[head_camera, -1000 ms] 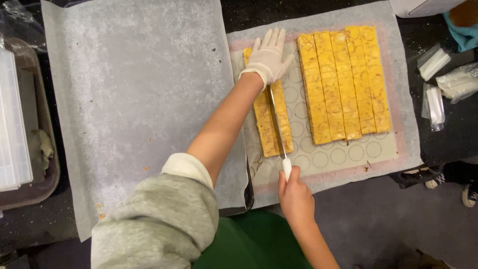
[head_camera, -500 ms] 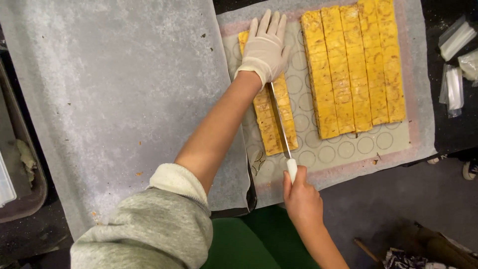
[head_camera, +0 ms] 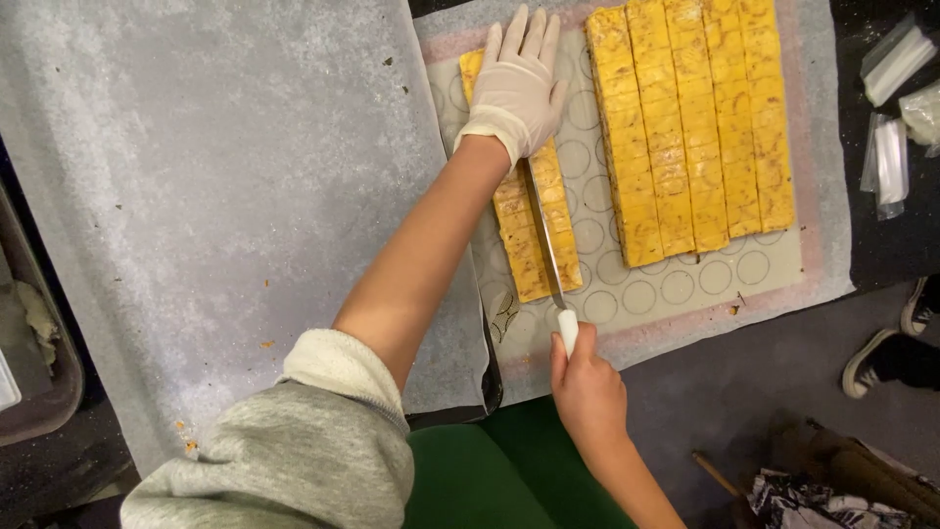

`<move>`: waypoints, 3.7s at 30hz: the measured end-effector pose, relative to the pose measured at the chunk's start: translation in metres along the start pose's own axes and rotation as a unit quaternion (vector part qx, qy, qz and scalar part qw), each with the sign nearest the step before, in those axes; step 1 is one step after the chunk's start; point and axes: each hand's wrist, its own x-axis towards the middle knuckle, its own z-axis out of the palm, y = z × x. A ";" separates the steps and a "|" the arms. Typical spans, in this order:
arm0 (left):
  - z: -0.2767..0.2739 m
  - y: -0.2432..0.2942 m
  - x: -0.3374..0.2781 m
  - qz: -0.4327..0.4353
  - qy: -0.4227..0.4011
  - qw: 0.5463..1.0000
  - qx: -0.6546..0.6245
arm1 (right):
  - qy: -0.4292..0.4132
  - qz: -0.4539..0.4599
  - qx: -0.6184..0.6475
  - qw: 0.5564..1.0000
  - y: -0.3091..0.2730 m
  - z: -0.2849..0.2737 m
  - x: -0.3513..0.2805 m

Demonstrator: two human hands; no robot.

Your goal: Cutting a large slab of pastry into smaller rectangular pieces using a long knife on a silicone mat.

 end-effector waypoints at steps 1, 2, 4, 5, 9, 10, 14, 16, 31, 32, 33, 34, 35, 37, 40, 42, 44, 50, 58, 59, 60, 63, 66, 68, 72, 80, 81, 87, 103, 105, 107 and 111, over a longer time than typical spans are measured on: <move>0.001 0.000 0.000 -0.001 0.003 1.000 0.012 | 0.001 -0.006 -0.004 1.000 0.000 0.001 0.000; 0.003 0.000 0.001 -0.002 0.005 1.000 0.024 | 0.003 -0.012 -0.007 1.000 0.000 0.002 0.000; 0.005 -0.001 0.000 0.003 0.009 1.000 0.016 | 0.019 -0.021 -0.012 1.000 0.001 0.005 -0.001; 0.006 -0.001 0.001 0.006 0.014 1.000 0.008 | 0.036 -0.031 -0.018 0.999 0.002 0.007 0.000; 0.010 -0.004 0.002 0.011 0.020 1.000 -0.001 | 0.023 -0.016 -0.013 1.000 0.004 0.012 0.000; 0.012 -0.004 0.003 0.011 0.025 1.000 -0.007 | 0.028 -0.021 -0.010 0.999 0.005 0.014 0.000; 0.012 -0.004 0.003 0.012 0.035 0.999 -0.010 | 0.050 -0.039 -0.010 0.998 0.007 0.018 0.001; 0.010 -0.003 0.003 0.013 0.033 0.999 -0.009 | 0.042 -0.027 -0.004 0.999 0.010 0.024 0.003; -0.016 -0.032 -0.006 0.006 0.107 0.963 -0.246 | 0.022 -0.005 0.029 0.999 0.013 0.030 0.005; -0.023 -0.043 -0.008 -0.033 0.135 0.940 -0.311 | 0.006 0.013 0.029 0.999 0.011 0.031 0.005; -0.022 -0.054 -0.008 -0.034 0.137 0.940 -0.310 | 0.007 0.010 0.029 0.999 0.012 0.030 0.006; -0.021 -0.065 -0.009 -0.032 0.144 0.935 -0.321 | 0.014 0.003 0.028 0.999 0.012 0.030 0.005; -0.020 -0.076 -0.010 -0.030 0.151 0.931 -0.332 | 0.020 -0.004 0.028 0.999 0.013 0.030 0.006; -0.022 -0.084 -0.017 -0.034 0.098 0.934 -0.341 | 0.012 -0.004 0.038 0.999 0.009 0.027 0.004; -0.019 -0.081 -0.019 -0.022 0.000 0.957 -0.289 | 0.017 -0.007 0.035 0.999 0.011 0.027 0.005; -0.003 -0.080 -0.017 -0.007 -0.045 0.973 -0.225 | 0.027 -0.011 0.026 0.999 0.012 0.029 0.005; 0.022 -0.082 -0.010 0.020 -0.010 0.992 -0.121 | 0.018 0.000 0.018 1.000 0.012 0.029 0.005; 0.023 -0.085 -0.008 0.018 -0.004 0.986 -0.164 | -0.001 -0.012 0.012 1.000 0.010 0.016 0.007; 0.020 -0.085 -0.010 0.015 0.000 0.981 -0.193 | -0.052 0.034 -0.001 0.998 0.004 0.003 0.008; 0.018 -0.085 -0.010 0.012 -0.004 0.980 -0.199 | -0.061 0.040 0.002 0.997 0.004 0.003 0.009; 0.018 -0.085 -0.010 0.010 -0.004 0.980 -0.200 | -0.062 0.038 0.001 0.997 0.003 0.000 0.009; 0.015 -0.085 -0.012 0.005 -0.005 0.977 -0.213 | -0.074 0.038 0.005 0.997 0.000 -0.007 0.010; 0.006 -0.083 -0.014 0.006 0.004 0.975 -0.223 | -0.083 0.048 0.010 0.995 -0.002 -0.009 0.011; -0.009 -0.082 -0.016 -0.027 -0.015 0.954 -0.297 | -0.096 0.057 0.010 0.994 -0.002 -0.009 0.012; -0.038 -0.046 -0.016 -0.136 -0.071 0.924 -0.350 | -0.065 0.029 0.011 0.997 0.002 -0.004 0.011; 0.007 -0.001 -0.005 -0.080 0.025 0.991 -0.108 | -0.067 0.022 -0.001 0.998 0.003 -0.001 0.008; 0.007 0.001 -0.002 -0.078 0.024 0.991 -0.108 | -0.068 0.024 -0.001 0.997 0.004 -0.002 0.009; 0.019 -0.004 0.008 -0.061 0.029 0.994 -0.081 | -0.080 0.030 -0.003 0.996 0.001 -0.011 0.009; 0.014 -0.009 0.010 -0.048 0.005 0.999 -0.020 | -0.052 -0.001 0.028 0.998 0.004 0.010 0.013; 0.012 -0.010 0.013 -0.048 0.009 0.998 -0.030 | -0.033 -0.015 0.027 0.999 0.003 0.008 0.015; 0.011 -0.009 0.010 -0.055 0.021 0.998 -0.029 | -0.028 -0.017 0.030 0.999 0.003 0.008 0.014; -0.008 -0.013 -0.002 -0.052 0.048 0.997 0.016 | 0.009 -0.043 0.043 0.998 0.003 0.015 0.016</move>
